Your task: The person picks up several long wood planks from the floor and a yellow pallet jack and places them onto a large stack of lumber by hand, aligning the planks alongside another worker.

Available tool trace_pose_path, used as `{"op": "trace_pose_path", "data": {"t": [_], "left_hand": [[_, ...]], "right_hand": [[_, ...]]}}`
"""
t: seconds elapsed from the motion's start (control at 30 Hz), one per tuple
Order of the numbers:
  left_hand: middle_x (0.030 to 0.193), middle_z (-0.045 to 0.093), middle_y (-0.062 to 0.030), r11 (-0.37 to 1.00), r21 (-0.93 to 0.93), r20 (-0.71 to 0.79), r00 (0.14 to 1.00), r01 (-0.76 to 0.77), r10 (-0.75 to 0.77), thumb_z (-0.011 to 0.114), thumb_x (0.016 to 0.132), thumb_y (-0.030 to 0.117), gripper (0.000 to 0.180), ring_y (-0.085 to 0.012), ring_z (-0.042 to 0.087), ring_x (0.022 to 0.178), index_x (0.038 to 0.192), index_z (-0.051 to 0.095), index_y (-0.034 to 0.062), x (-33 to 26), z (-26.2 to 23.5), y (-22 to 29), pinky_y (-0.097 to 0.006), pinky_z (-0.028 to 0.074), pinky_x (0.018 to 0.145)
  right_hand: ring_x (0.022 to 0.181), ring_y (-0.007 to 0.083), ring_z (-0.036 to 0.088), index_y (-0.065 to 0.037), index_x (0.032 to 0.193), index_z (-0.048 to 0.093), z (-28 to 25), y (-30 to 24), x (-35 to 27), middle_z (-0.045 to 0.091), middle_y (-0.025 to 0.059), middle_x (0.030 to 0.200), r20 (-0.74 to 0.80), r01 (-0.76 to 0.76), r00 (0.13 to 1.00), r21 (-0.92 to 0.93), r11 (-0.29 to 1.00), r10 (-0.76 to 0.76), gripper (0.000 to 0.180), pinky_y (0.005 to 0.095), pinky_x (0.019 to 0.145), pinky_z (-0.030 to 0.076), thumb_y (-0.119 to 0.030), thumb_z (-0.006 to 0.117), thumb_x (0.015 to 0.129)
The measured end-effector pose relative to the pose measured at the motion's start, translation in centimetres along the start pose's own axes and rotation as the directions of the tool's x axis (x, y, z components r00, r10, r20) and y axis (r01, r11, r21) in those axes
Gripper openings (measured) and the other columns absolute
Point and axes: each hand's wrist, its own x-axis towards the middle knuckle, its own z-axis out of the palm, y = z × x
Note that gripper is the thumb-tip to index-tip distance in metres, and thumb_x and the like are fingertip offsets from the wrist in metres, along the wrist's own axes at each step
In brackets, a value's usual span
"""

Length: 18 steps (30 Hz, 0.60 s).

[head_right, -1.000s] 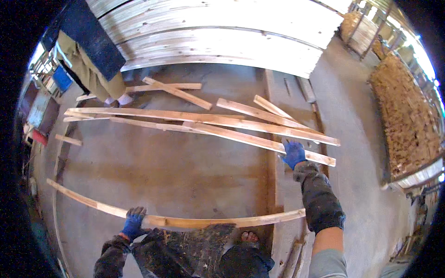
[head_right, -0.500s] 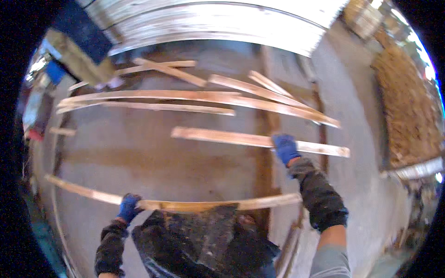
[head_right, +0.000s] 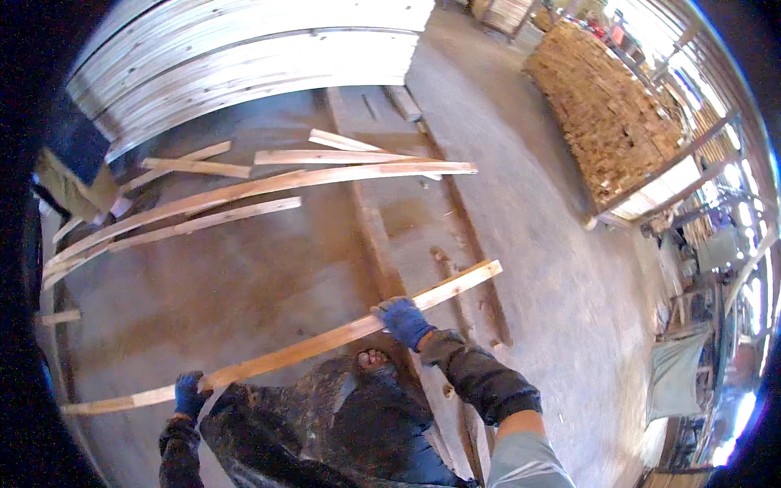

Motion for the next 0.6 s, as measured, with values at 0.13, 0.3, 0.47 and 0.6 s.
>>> {"op": "trace_pose_path", "data": {"t": [0.13, 0.3, 0.47, 0.6], "left_hand": [[0.099, 0.068, -0.019, 1.0, -0.025, 0.002, 1.0, 0.003, -0.003, 0.074, 0.076, 0.039, 0.044, -0.0399, 0.062, 0.095, 0.101, 0.067, 0.004, 1.4, -1.0, 2.1, -0.048, 0.045, 0.087], [0.112, 0.067, -0.0131, 0.993, 0.117, 0.036, 0.999, 0.03, -0.034, 0.079, 0.07, 0.036, 0.053, -0.0336, 0.061, 0.106, 0.114, 0.066, 0.0099, 1.0, -1.3, 1.5, -0.047, 0.042, 0.101], [0.115, 0.065, -0.0118, 0.986, 0.161, 0.02, 0.999, 0.042, -0.046, 0.08, 0.069, 0.037, 0.059, -0.0328, 0.059, 0.111, 0.118, 0.063, 0.011, 0.5, -1.1, 2.5, -0.047, 0.039, 0.104], [0.118, 0.065, -0.0103, 0.984, 0.171, 0.0, 0.999, 0.042, -0.042, 0.081, 0.069, 0.038, 0.059, -0.0313, 0.058, 0.113, 0.119, 0.062, 0.0131, 0.9, -0.8, 2.9, -0.047, 0.037, 0.107]], "right_hand": [[0.108, 0.035, 0.059, -0.011, 0.124, 0.062, 1.6, 1.3, -1.0, 0.065, 0.0147, 0.112, -0.057, 0.019, 0.998, 0.14, 0.99, -0.011, 0.046, 0.0494, 0.097, 0.043, -0.03, 0.066, 0.083], [0.104, 0.0332, 0.06, -0.011, 0.12, 0.063, -0.8, 0.6, 0.3, 0.063, 0.0116, 0.116, -0.043, 0.035, 0.998, -0.009, 0.999, -0.035, 0.042, 0.0458, 0.091, 0.046, -0.016, 0.068, 0.079], [0.103, 0.0337, 0.06, -0.011, 0.12, 0.063, -1.2, 2.1, -0.6, 0.065, 0.0126, 0.112, -0.033, 0.031, 0.999, 0.009, 0.999, -0.031, 0.044, 0.0458, 0.09, 0.046, -0.018, 0.07, 0.077], [0.097, 0.0337, 0.059, -0.011, 0.118, 0.064, -0.3, 3.5, -1.4, 0.065, 0.0118, 0.108, -0.028, 0.006, 1.0, -0.018, 1.0, -0.006, 0.045, 0.0471, 0.087, 0.046, -0.015, 0.071, 0.075]]}}
